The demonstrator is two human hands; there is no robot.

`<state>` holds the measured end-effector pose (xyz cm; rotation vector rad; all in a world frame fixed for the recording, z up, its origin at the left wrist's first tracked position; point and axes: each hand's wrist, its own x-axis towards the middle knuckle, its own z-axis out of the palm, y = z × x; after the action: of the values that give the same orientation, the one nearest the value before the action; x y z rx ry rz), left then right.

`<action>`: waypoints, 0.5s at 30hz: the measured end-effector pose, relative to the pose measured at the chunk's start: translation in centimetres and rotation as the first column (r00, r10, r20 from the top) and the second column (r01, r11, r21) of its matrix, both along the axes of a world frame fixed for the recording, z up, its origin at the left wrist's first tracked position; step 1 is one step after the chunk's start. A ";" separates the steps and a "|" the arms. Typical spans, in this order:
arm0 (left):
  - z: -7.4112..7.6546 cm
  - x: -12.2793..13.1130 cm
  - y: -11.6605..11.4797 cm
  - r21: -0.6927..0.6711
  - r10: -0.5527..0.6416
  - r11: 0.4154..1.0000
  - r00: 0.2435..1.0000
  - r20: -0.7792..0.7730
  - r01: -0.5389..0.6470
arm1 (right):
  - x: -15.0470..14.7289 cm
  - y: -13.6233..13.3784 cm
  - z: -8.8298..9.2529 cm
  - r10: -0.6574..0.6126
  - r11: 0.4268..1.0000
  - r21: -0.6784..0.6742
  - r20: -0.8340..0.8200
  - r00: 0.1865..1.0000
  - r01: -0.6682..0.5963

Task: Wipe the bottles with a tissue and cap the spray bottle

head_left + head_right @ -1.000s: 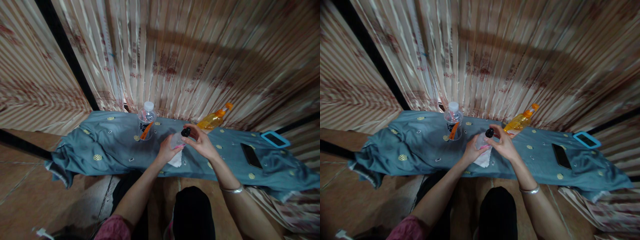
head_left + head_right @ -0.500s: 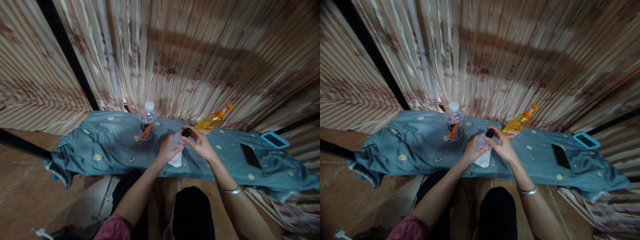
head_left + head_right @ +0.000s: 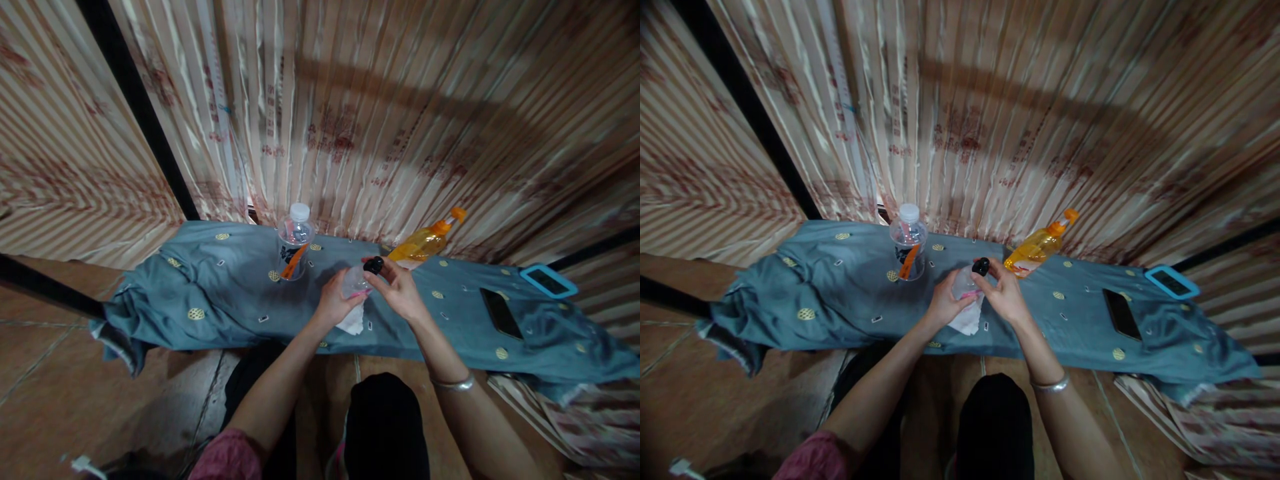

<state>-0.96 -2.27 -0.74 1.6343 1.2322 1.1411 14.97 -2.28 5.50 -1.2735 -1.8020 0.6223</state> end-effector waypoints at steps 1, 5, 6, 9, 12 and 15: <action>0.0 0.0 0.0 0.002 0.000 1.000 1.000 -0.002 0.000 | 0.0 0.1 -0.2 -0.027 1.000 0.004 -0.001 1.000 0.027; 0.0 0.0 0.0 -0.003 -0.008 1.000 1.000 0.018 0.008 | 0.3 -0.1 -0.3 -0.098 0.995 0.028 -0.006 0.995 0.098; 0.1 0.0 -0.1 -0.005 -0.010 1.000 1.000 0.024 0.011 | 0.3 -0.1 -0.2 -0.088 0.996 0.032 -0.011 0.996 0.088; 0.1 0.0 -0.1 0.000 -0.009 1.000 1.000 0.030 0.009 | 0.2 -0.3 0.1 -0.017 1.000 0.020 -0.024 1.000 0.017; 0.0 0.0 -0.1 0.004 0.002 1.000 1.000 0.025 -0.002 | 0.1 -0.1 -0.2 -0.007 1.000 0.006 -0.027 1.000 0.007; -0.1 0.0 -0.1 0.002 0.007 1.000 1.000 0.018 -0.007 | 0.0 0.1 -0.7 -0.085 0.996 0.021 -0.039 0.996 0.086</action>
<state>-0.95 -2.33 -0.82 1.6196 1.2266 1.1589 14.95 -2.17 4.77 -1.3078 -1.7095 0.5734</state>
